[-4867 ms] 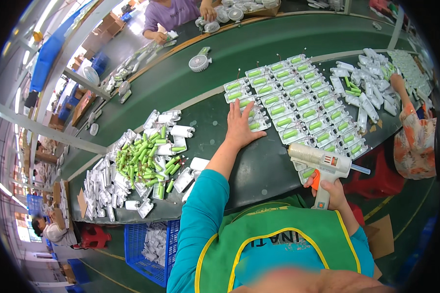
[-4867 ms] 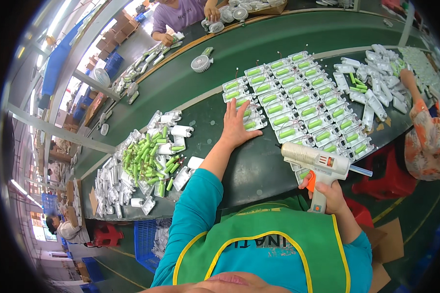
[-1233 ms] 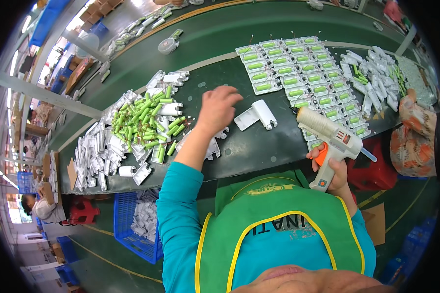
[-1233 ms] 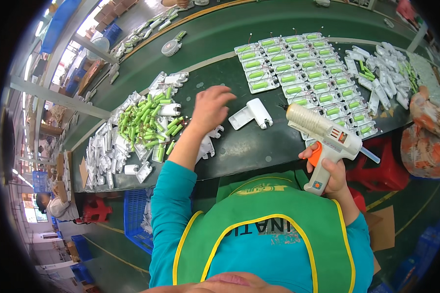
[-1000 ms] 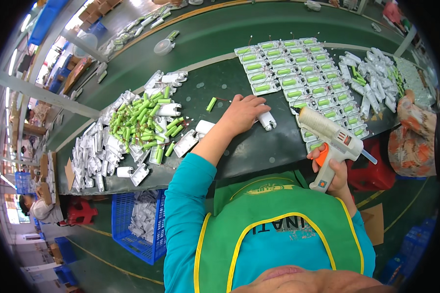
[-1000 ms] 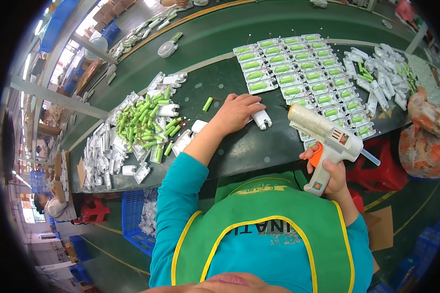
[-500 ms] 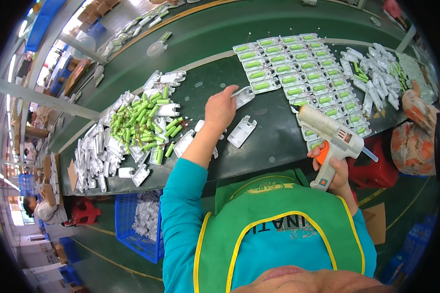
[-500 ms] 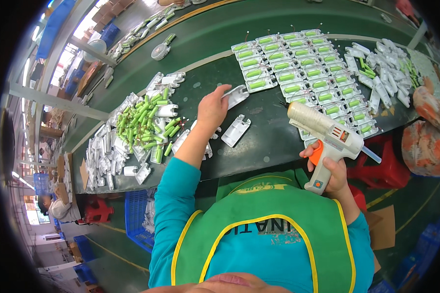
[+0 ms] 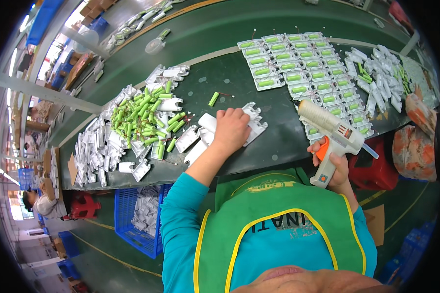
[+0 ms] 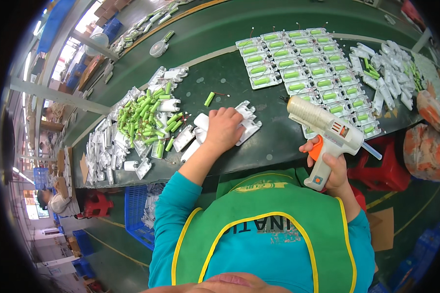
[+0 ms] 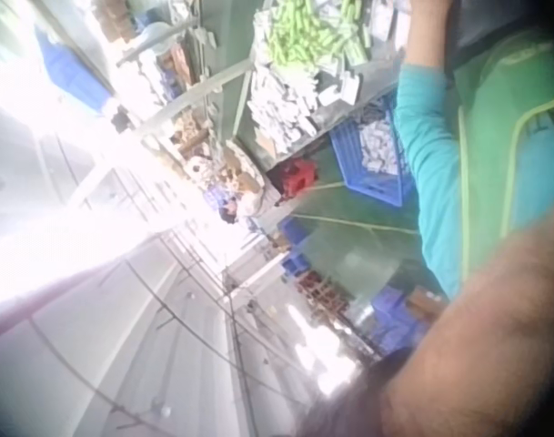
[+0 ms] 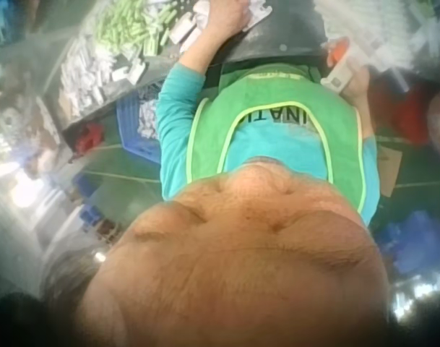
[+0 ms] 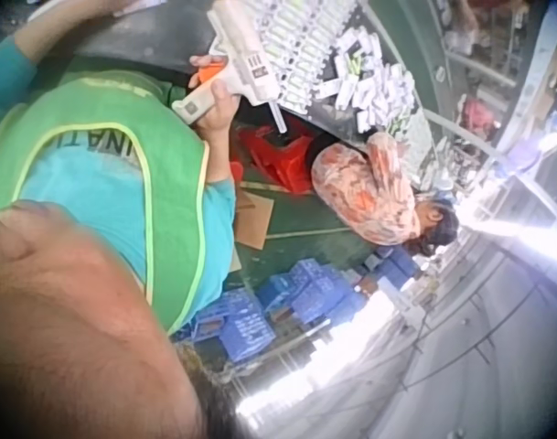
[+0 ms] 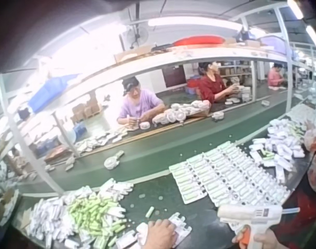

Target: Using a hot glue gun to secure green batteries into white plastic cases on an assembly line.

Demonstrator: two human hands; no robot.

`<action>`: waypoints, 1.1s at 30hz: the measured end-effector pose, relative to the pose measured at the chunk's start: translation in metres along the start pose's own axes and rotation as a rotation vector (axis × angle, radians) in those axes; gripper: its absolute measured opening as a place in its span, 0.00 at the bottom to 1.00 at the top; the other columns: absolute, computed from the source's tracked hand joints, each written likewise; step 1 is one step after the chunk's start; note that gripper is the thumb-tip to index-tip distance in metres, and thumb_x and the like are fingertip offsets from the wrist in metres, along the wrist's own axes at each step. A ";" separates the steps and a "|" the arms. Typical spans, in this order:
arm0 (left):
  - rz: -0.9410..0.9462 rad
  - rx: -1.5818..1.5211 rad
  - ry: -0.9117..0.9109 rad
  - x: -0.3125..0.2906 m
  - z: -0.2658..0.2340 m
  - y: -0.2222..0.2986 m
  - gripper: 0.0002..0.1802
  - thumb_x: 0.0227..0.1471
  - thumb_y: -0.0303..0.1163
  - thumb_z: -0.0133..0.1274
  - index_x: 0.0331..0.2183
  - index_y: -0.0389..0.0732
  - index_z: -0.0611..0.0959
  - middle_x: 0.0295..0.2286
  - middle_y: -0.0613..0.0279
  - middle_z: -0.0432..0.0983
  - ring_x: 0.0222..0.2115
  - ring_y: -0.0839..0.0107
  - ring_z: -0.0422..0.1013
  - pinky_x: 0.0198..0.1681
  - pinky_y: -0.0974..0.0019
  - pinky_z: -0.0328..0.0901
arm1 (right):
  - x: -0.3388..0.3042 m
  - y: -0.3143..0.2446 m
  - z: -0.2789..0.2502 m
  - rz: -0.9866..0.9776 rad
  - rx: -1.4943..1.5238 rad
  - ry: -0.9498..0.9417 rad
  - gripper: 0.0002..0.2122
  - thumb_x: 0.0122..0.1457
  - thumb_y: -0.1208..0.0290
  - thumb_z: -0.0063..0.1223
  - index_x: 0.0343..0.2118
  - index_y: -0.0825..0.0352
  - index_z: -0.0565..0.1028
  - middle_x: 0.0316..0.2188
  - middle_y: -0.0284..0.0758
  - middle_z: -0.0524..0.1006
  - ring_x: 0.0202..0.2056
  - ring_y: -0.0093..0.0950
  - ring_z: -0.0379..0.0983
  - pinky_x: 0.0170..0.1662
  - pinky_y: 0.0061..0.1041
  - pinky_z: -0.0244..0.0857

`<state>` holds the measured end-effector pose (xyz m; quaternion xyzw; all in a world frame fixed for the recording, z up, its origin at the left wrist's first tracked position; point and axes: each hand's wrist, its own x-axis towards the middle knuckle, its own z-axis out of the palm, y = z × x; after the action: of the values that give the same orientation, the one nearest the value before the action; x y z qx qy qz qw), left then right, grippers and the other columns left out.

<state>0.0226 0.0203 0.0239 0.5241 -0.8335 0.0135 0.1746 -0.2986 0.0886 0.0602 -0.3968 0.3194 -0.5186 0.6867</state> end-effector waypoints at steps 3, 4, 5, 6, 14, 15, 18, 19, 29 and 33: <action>0.039 -0.073 0.058 0.012 0.016 0.020 0.11 0.40 0.34 0.63 0.29 0.45 0.79 0.32 0.63 0.71 0.38 0.62 0.68 0.43 0.56 0.58 | 0.001 -0.002 0.002 -0.016 -0.012 0.016 0.23 0.54 0.60 0.51 0.49 0.71 0.67 0.39 0.42 0.75 0.47 0.38 0.73 0.34 0.23 0.68; 0.055 -0.101 0.067 0.017 0.021 0.026 0.11 0.40 0.34 0.63 0.29 0.45 0.79 0.32 0.63 0.71 0.38 0.62 0.68 0.43 0.56 0.58 | 0.001 -0.002 0.002 -0.016 -0.001 0.029 0.23 0.54 0.60 0.51 0.50 0.71 0.67 0.40 0.42 0.75 0.47 0.38 0.73 0.34 0.23 0.68; 0.072 -0.126 0.076 0.023 0.025 0.032 0.11 0.40 0.34 0.63 0.29 0.45 0.79 0.32 0.63 0.71 0.38 0.62 0.67 0.43 0.56 0.58 | 0.001 -0.002 0.001 -0.020 -0.005 0.034 0.23 0.54 0.60 0.51 0.50 0.71 0.67 0.40 0.42 0.75 0.47 0.38 0.73 0.34 0.23 0.68; 0.092 -0.143 0.107 0.031 0.030 0.035 0.10 0.41 0.33 0.63 0.29 0.45 0.80 0.32 0.63 0.71 0.39 0.62 0.67 0.42 0.56 0.58 | 0.002 -0.002 0.000 -0.026 0.010 0.044 0.24 0.54 0.60 0.51 0.50 0.71 0.67 0.40 0.42 0.75 0.48 0.38 0.73 0.34 0.23 0.68; 0.029 -0.080 0.122 0.082 0.055 0.030 0.08 0.41 0.35 0.63 0.28 0.48 0.82 0.31 0.67 0.72 0.38 0.63 0.68 0.40 0.58 0.59 | -0.004 -0.002 -0.008 -0.042 0.045 0.107 0.24 0.53 0.59 0.53 0.50 0.70 0.67 0.40 0.41 0.75 0.47 0.37 0.72 0.34 0.24 0.68; 0.032 -0.079 0.118 0.084 0.056 0.028 0.08 0.41 0.35 0.63 0.28 0.48 0.82 0.31 0.67 0.72 0.38 0.63 0.68 0.40 0.58 0.59 | -0.004 0.000 -0.011 -0.041 0.048 0.108 0.24 0.53 0.59 0.53 0.50 0.70 0.67 0.40 0.41 0.74 0.47 0.37 0.72 0.34 0.24 0.68; -0.007 -0.054 0.127 0.086 0.057 0.025 0.08 0.41 0.35 0.63 0.28 0.48 0.82 0.31 0.66 0.72 0.38 0.63 0.68 0.40 0.57 0.59 | -0.004 0.003 -0.015 -0.034 0.069 0.100 0.25 0.53 0.60 0.53 0.50 0.71 0.67 0.41 0.41 0.74 0.47 0.37 0.72 0.34 0.25 0.68; -0.006 -0.081 0.129 0.086 0.057 0.027 0.09 0.42 0.35 0.63 0.28 0.46 0.81 0.31 0.65 0.72 0.38 0.62 0.68 0.41 0.57 0.59 | -0.003 0.004 -0.017 -0.031 0.082 0.094 0.25 0.53 0.60 0.53 0.50 0.71 0.67 0.41 0.42 0.74 0.48 0.37 0.72 0.34 0.25 0.68; 0.042 -0.195 -0.228 0.007 -0.057 -0.020 0.30 0.38 0.36 0.67 0.48 0.52 0.79 0.50 0.65 0.72 0.54 0.60 0.65 0.52 0.53 0.60 | -0.013 -0.002 -0.024 -0.045 0.037 0.126 0.25 0.55 0.60 0.50 0.52 0.72 0.65 0.43 0.41 0.72 0.49 0.35 0.71 0.35 0.25 0.68; -0.042 -0.050 -0.345 -0.036 -0.085 -0.050 0.38 0.35 0.31 0.66 0.53 0.54 0.75 0.56 0.64 0.67 0.61 0.58 0.59 0.59 0.47 0.56 | -0.006 0.007 -0.020 -0.025 0.088 0.095 0.24 0.56 0.61 0.50 0.51 0.72 0.65 0.43 0.41 0.72 0.49 0.37 0.70 0.35 0.24 0.68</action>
<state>0.1037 0.0468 0.0846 0.5315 -0.8400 -0.1008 0.0422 -0.3138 0.0915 0.0450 -0.3450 0.3235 -0.5590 0.6810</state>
